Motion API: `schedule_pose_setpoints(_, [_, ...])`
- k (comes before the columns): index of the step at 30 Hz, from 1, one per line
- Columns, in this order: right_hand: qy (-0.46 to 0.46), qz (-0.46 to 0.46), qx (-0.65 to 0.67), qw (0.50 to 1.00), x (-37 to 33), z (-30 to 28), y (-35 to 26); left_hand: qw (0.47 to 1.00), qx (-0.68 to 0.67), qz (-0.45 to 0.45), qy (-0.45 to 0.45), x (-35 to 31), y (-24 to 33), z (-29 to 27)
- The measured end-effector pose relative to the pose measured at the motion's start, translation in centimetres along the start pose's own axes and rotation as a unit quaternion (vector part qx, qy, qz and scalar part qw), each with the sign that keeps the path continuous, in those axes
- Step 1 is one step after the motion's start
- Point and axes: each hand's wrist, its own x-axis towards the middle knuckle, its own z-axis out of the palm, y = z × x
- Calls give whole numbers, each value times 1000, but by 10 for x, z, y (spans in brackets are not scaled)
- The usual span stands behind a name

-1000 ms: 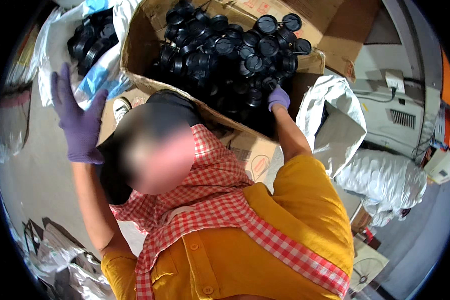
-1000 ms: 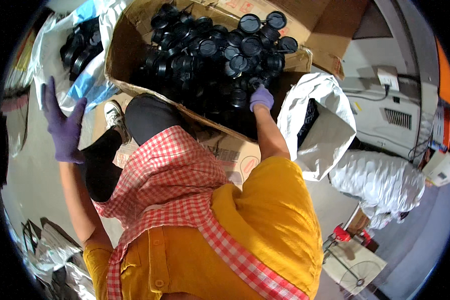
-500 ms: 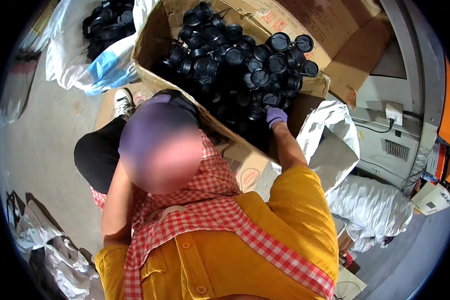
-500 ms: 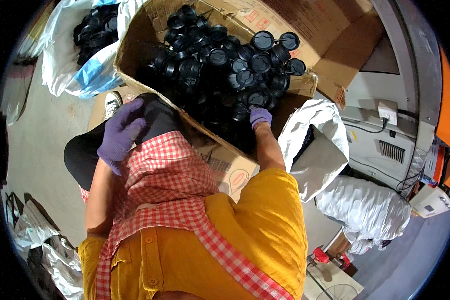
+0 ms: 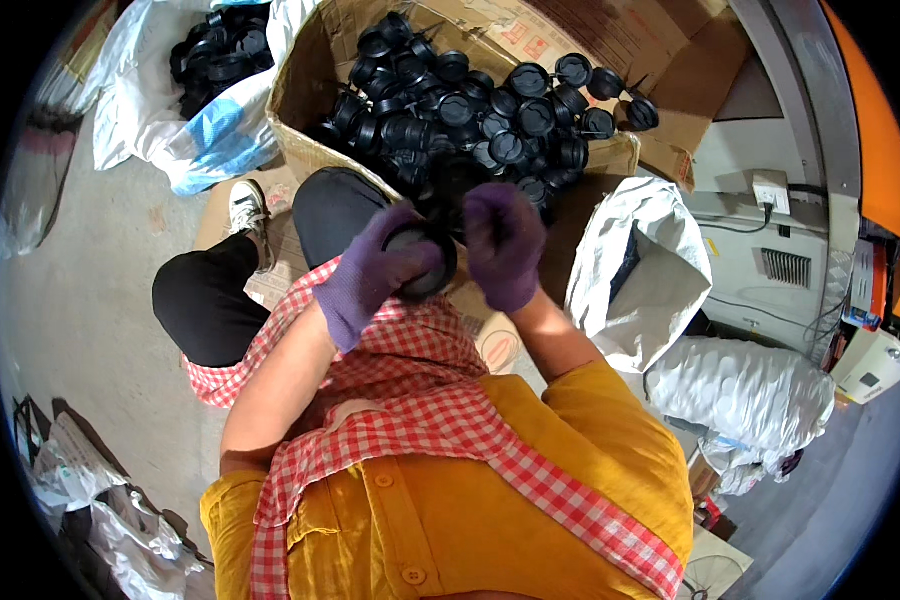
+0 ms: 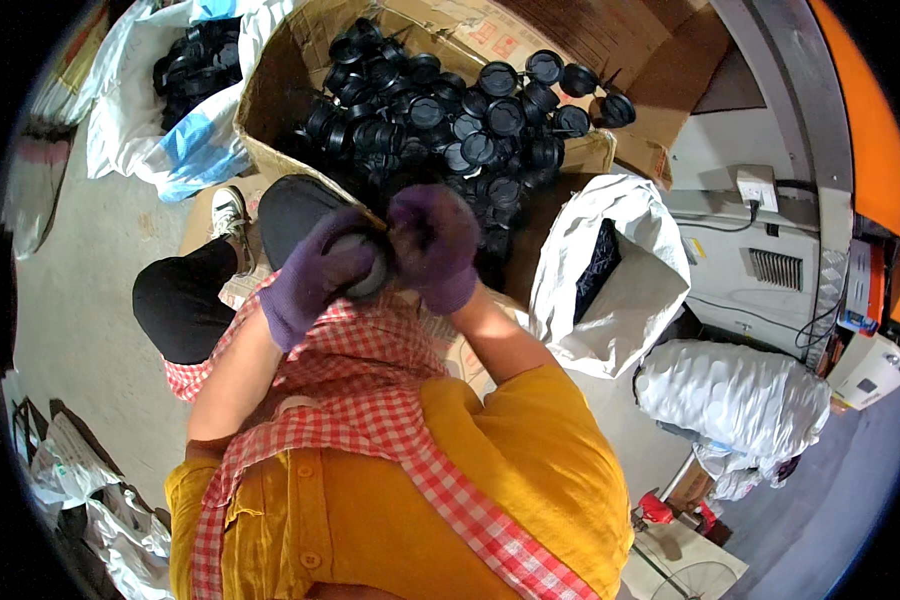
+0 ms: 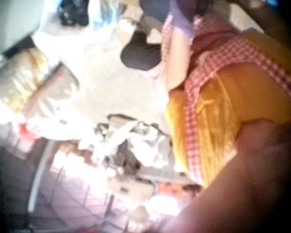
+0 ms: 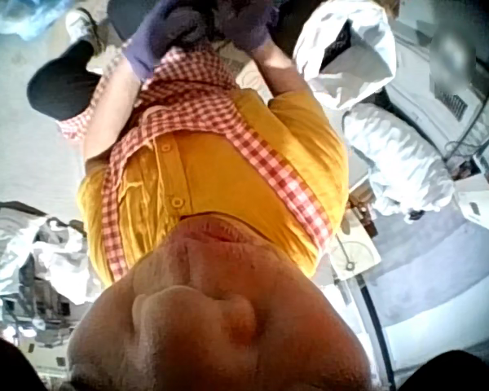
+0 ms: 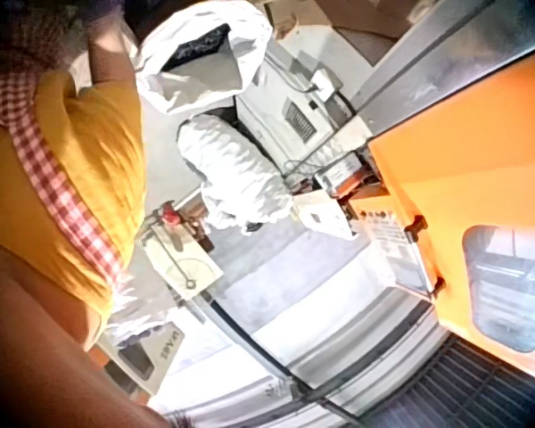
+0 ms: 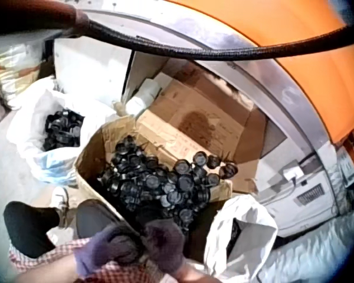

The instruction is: The person sits on the floor and repeatedly picks up black plastic parts from a cardboard box. They wipe each part with a cloth and place it into a white sack. The process is repetitive, involving picking, wiping, and placing items one by one.

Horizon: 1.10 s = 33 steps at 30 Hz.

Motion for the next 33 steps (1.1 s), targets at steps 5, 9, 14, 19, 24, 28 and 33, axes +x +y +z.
schedule_pose_setpoints(5, [-279, -134, 89, 947, 2, 3, -14, 984, -149, -100, -6, -46, -12, -25])
schedule_pose_setpoints(9, [-525, 5, 32, 850, -13, -1, -22, 976, 202, 20, 72, -72, -1, -23])
schedule_pose_setpoints(14, [-694, 211, 158, 670, -14, -5, -36, 651, 670, 335, -125, -94, 43, -18])
schedule_pose_setpoints(19, [-751, 318, 275, 508, -9, -13, -28, 578, 659, 467, -121, -100, 71, 3])
schedule_pose_setpoints(24, [-620, 435, 227, 612, -11, -68, 41, 715, 658, 233, -30, -123, 94, -67])
schedule_pose_setpoints(28, [-330, 409, 510, 681, -8, -24, 5, 979, 117, 143, 84, -90, 70, -31])
schedule_pose_setpoints(33, [-198, 17, 300, 933, -7, 20, 3, 994, -72, 38, 78, -43, -9, 15])
